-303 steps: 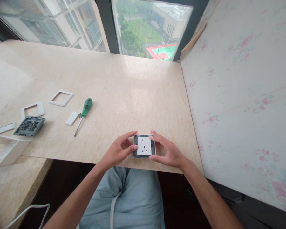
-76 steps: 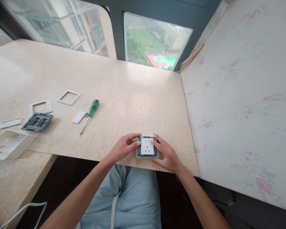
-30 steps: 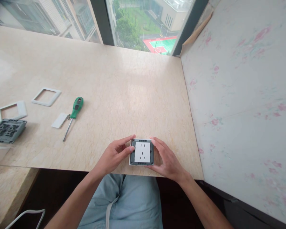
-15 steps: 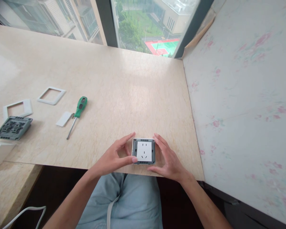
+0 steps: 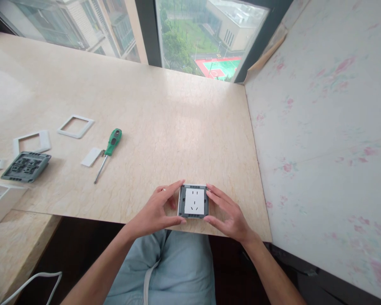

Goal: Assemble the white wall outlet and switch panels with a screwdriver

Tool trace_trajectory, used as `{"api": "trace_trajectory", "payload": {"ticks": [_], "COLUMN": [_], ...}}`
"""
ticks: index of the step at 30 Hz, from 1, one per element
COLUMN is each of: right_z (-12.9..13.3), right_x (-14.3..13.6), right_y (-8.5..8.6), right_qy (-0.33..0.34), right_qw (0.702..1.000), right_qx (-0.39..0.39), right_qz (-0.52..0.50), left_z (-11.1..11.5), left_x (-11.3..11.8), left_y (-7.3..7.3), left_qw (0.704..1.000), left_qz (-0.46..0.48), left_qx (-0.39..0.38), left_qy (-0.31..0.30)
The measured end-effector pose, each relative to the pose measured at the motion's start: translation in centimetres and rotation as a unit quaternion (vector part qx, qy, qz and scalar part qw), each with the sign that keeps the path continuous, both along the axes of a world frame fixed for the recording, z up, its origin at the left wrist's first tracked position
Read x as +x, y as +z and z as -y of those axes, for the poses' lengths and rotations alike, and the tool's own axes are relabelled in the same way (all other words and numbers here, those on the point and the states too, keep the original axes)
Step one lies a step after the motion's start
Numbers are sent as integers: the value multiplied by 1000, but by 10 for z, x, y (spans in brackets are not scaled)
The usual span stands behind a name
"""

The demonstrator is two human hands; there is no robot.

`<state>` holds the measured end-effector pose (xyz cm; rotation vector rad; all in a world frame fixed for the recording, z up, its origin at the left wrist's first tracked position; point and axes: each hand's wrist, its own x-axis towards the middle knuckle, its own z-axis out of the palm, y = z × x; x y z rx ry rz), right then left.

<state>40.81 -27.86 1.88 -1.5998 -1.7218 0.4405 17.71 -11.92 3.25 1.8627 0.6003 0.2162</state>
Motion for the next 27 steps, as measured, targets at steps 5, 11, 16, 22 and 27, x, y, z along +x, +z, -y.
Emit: {"api": "trace_trajectory", "payload": {"ticks": [5, 11, 16, 22, 27], "right_z": [-1, -1, -2, -3, -3], "right_x": [-1, -1, -1, -2, -3], "right_y": [1, 2, 0, 0, 3], "right_qy": [2, 1, 6, 11, 10], "right_qw": [1000, 1000, 1000, 1000, 1000], "right_qx": [-2, 1, 11, 8, 8], "right_qz": [4, 0, -4, -2, -2], "left_z": [-3, -3, -4, -4, -3], "left_x": [-1, -1, -1, -1, -1], "left_y": [2, 1, 2, 2, 2], "left_qw": [1000, 1000, 1000, 1000, 1000], "left_qz": [2, -7, -9, -6, -1], "left_qx": [-13, -13, -14, -10, -12], "left_qy": [-13, -16, -22, -20, -14]}}
